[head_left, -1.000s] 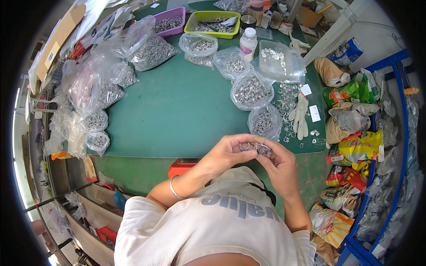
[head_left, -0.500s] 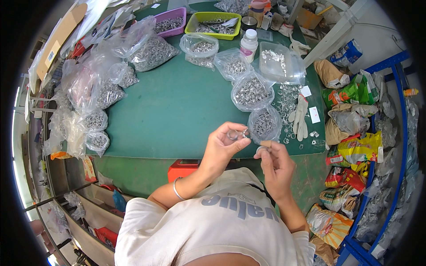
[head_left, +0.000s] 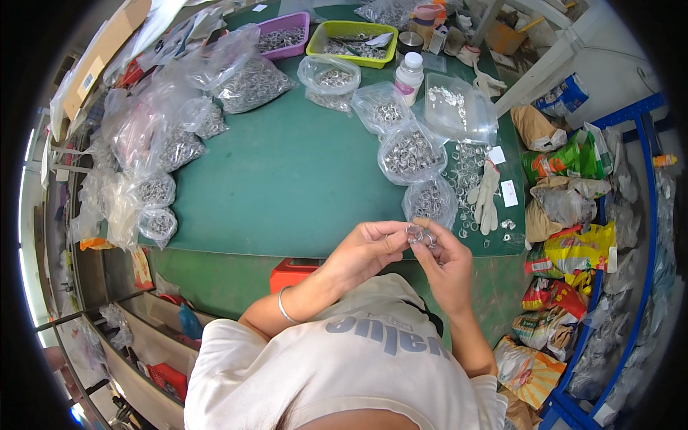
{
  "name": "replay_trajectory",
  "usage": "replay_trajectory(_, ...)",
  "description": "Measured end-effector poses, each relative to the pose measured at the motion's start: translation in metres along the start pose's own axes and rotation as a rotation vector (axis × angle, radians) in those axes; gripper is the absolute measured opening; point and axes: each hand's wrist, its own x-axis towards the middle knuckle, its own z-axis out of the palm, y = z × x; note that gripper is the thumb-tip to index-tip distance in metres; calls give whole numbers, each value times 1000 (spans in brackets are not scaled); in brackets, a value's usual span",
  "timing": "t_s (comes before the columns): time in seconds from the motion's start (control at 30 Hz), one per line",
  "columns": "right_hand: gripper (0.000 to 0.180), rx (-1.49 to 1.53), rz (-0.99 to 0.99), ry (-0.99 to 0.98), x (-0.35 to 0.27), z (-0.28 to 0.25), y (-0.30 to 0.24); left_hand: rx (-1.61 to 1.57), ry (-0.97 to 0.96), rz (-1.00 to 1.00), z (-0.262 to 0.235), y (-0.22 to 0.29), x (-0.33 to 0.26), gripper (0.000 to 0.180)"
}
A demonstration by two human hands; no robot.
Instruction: The person sorts small metal rings by hand, picking them up from a pile on the green workbench and placing them into a plastic container and bags, then lifts a plastic bag and places it on a shelf.
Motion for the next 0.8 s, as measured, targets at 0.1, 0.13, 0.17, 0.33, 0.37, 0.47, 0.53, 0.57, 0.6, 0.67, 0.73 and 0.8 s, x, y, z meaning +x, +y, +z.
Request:
replay_trajectory(0.1, 27, -149, -61, 6, 6, -1, -1, 39, 9, 43, -1, 4, -4, 30)
replay_trajectory(0.13, 27, -207, -92, 14, 7, -1, -2, 42, 9, 65, -1, 6, -4, 29)
replay_trajectory(0.17, 27, -265, -124, 21, 9, -1, -3, 139, 45, 123, 1, 8, -6, 28)
replay_trajectory(0.33, 26, 126, 55, -79, 21, 10, -8, 407, 94, 457, -2, 18, -4, 28)
replay_trajectory(0.37, 25, 193, 106, -121, 23, 13, -10, 423, 83, 485, -4, 20, -4, 29)
replay_trajectory(0.47, 24, 154, 142, -143, 33, 21, -8, 448, 94, 540, -11, 28, -4, 29)
replay_trajectory(0.53, 22, 105, 135, -129, 42, 26, -7, 443, 155, 545, -14, 35, -3, 28)
replay_trajectory(0.57, 21, 79, 128, -122, 46, 29, -6, 364, 188, 486, -21, 37, 0, 30)
replay_trajectory(0.6, 20, 116, 140, -111, 51, 29, -2, 246, 235, 441, -30, 38, 7, 31)
replay_trajectory(0.67, 19, 178, 170, -76, 57, 27, 8, 88, 339, 396, -51, 55, 20, 31)
replay_trajectory(0.73, 21, 167, 222, -109, 59, 25, 20, 70, 533, 359, -86, 86, 36, 27)
replay_trajectory(0.8, 21, 159, 284, -123, 61, 23, 32, 108, 592, 478, -119, 144, 62, 20)
